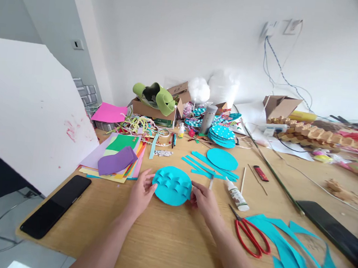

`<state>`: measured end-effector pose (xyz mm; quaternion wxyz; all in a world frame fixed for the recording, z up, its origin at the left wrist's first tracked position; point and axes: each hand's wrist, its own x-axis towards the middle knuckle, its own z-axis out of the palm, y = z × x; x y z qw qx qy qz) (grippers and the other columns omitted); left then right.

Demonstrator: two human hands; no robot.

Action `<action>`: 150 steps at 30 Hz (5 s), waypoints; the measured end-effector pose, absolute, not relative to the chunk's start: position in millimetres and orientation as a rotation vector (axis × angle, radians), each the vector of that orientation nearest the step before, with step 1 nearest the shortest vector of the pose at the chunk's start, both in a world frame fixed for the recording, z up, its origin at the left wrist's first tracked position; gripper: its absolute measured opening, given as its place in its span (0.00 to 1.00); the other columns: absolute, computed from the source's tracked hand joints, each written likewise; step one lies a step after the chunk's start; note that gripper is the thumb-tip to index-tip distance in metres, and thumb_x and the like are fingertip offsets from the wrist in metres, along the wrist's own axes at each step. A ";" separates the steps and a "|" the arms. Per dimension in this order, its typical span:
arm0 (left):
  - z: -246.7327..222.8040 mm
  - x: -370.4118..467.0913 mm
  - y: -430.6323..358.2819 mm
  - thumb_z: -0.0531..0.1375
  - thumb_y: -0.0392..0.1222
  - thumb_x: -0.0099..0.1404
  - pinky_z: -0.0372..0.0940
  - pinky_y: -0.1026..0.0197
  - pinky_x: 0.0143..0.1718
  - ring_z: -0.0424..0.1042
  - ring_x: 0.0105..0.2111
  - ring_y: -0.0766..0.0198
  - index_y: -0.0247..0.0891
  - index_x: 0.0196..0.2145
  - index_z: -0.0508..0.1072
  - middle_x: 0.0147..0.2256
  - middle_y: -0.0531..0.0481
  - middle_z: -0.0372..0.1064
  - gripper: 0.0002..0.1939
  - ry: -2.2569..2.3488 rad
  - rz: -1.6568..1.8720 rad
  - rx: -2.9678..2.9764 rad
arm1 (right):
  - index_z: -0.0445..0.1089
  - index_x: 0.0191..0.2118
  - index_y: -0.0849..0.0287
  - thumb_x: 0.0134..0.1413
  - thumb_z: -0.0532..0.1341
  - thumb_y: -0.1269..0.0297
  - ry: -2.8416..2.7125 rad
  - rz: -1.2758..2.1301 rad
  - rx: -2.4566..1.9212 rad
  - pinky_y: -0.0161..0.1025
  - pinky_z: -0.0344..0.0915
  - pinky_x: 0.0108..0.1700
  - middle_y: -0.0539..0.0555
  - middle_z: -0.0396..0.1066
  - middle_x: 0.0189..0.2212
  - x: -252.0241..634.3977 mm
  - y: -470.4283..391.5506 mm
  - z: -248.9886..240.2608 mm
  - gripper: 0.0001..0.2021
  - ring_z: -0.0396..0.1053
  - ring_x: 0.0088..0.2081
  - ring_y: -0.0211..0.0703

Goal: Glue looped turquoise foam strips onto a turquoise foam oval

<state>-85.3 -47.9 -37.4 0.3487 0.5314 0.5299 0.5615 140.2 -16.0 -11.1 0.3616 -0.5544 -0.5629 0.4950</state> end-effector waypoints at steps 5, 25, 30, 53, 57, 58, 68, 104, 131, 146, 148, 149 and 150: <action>-30.6 -79.0 -53.6 0.63 0.41 0.58 0.66 0.53 0.50 0.69 0.51 0.53 0.40 0.60 0.55 0.61 0.35 0.54 0.34 1.196 1.413 1.352 | 0.70 0.27 0.59 0.43 0.55 0.58 -1.315 1.430 -1.328 0.34 0.60 0.22 0.49 0.64 0.18 139.6 -20.2 -0.4 0.12 0.64 0.22 0.39; -21.7 -74.8 -54.3 0.65 0.38 0.54 0.66 0.55 0.50 0.67 0.54 0.52 0.43 0.64 0.49 0.65 0.36 0.47 0.44 1.041 1.515 1.182 | 0.63 0.60 0.59 0.42 0.67 0.56 -1.060 1.586 -1.053 0.44 0.68 0.43 0.50 0.73 0.29 139.3 -21.9 -3.6 0.37 0.71 0.33 0.43; -22.8 -77.4 -52.6 0.67 0.41 0.53 0.66 0.54 0.50 0.68 0.53 0.51 0.42 0.64 0.49 0.62 0.35 0.54 0.46 1.033 1.518 1.120 | 0.63 0.60 0.60 0.42 0.68 0.54 -1.050 1.595 -1.062 0.44 0.69 0.43 0.51 0.75 0.30 138.6 -21.1 -4.1 0.37 0.72 0.34 0.44; -9.1 -83.2 -54.5 0.62 0.32 0.47 0.64 0.62 0.36 0.72 0.36 0.62 0.38 0.63 0.53 0.39 0.48 0.73 0.46 1.060 1.572 0.870 | 0.76 0.33 0.62 0.49 0.60 0.40 -1.104 1.631 -1.004 0.40 0.66 0.38 0.59 0.76 0.31 141.4 -22.7 -0.2 0.26 0.72 0.32 0.44; -9.6 -83.2 -55.9 0.60 0.30 0.46 0.65 0.62 0.37 0.72 0.38 0.61 0.39 0.63 0.55 0.39 0.48 0.73 0.45 1.104 1.556 0.901 | 0.75 0.38 0.61 0.50 0.60 0.40 -1.129 1.627 -1.011 0.40 0.66 0.38 0.58 0.76 0.32 141.3 -23.1 1.1 0.26 0.71 0.33 0.45; -9.8 -83.0 -56.4 0.59 0.30 0.46 0.65 0.62 0.38 0.72 0.38 0.60 0.39 0.62 0.55 0.39 0.47 0.73 0.44 1.107 1.545 0.908 | 0.75 0.39 0.61 0.50 0.60 0.40 -1.141 1.624 -1.022 0.40 0.66 0.37 0.57 0.76 0.31 141.3 -23.6 1.8 0.26 0.71 0.32 0.44; -12.3 -82.2 -57.6 0.60 0.30 0.47 0.65 0.58 0.44 0.72 0.45 0.57 0.39 0.61 0.58 0.45 0.44 0.72 0.42 1.137 1.474 0.963 | 0.72 0.33 0.61 0.43 0.66 0.43 -1.375 1.701 -1.003 0.40 0.66 0.37 0.56 0.76 0.31 134.8 -31.0 4.3 0.23 0.71 0.33 0.46; -14.6 -76.2 -58.1 0.73 0.38 0.43 0.68 0.47 0.49 0.74 0.46 0.49 0.37 0.49 0.69 0.46 0.41 0.74 0.35 1.207 1.375 0.889 | 0.77 0.38 0.62 0.42 0.70 0.52 -1.161 1.943 -0.990 0.47 0.72 0.40 0.61 0.78 0.35 123.3 -31.6 -22.1 0.20 0.76 0.36 0.52; -20.5 -80.6 -55.2 0.72 0.37 0.44 0.69 0.48 0.48 0.75 0.44 0.51 0.38 0.48 0.70 0.45 0.41 0.74 0.32 1.255 1.339 0.963 | 0.77 0.38 0.60 0.44 0.69 0.52 -1.213 1.951 -0.991 0.47 0.72 0.40 0.59 0.79 0.37 122.6 -32.2 -22.5 0.18 0.76 0.36 0.52; -16.6 -79.9 -57.1 0.72 0.37 0.45 0.68 0.46 0.49 0.74 0.46 0.50 0.37 0.49 0.69 0.46 0.40 0.74 0.32 1.198 1.327 0.945 | 0.78 0.37 0.60 0.45 0.69 0.53 -1.217 1.956 -0.975 0.46 0.71 0.40 0.59 0.79 0.36 123.0 -31.9 -23.7 0.17 0.76 0.35 0.50; -16.5 -79.9 -57.0 0.72 0.37 0.45 0.68 0.46 0.49 0.74 0.46 0.49 0.37 0.49 0.70 0.46 0.40 0.74 0.32 1.192 1.325 0.942 | 0.78 0.36 0.61 0.44 0.69 0.52 -1.226 1.949 -0.987 0.45 0.71 0.39 0.59 0.79 0.35 123.3 -32.2 -23.2 0.17 0.76 0.34 0.50; -16.5 -80.0 -57.0 0.72 0.37 0.45 0.68 0.46 0.49 0.74 0.46 0.49 0.37 0.49 0.70 0.46 0.40 0.74 0.32 1.190 1.325 0.941 | 0.78 0.36 0.61 0.44 0.69 0.52 -1.230 1.946 -0.991 0.45 0.71 0.39 0.59 0.79 0.34 123.4 -32.4 -22.7 0.18 0.76 0.34 0.50; -16.4 -80.1 -57.0 0.72 0.37 0.45 0.68 0.46 0.49 0.74 0.46 0.50 0.37 0.49 0.70 0.46 0.41 0.74 0.32 1.189 1.326 0.942 | 0.78 0.36 0.61 0.44 0.69 0.52 -1.232 1.946 -0.992 0.45 0.71 0.39 0.59 0.79 0.34 123.4 -32.6 -22.1 0.18 0.76 0.34 0.50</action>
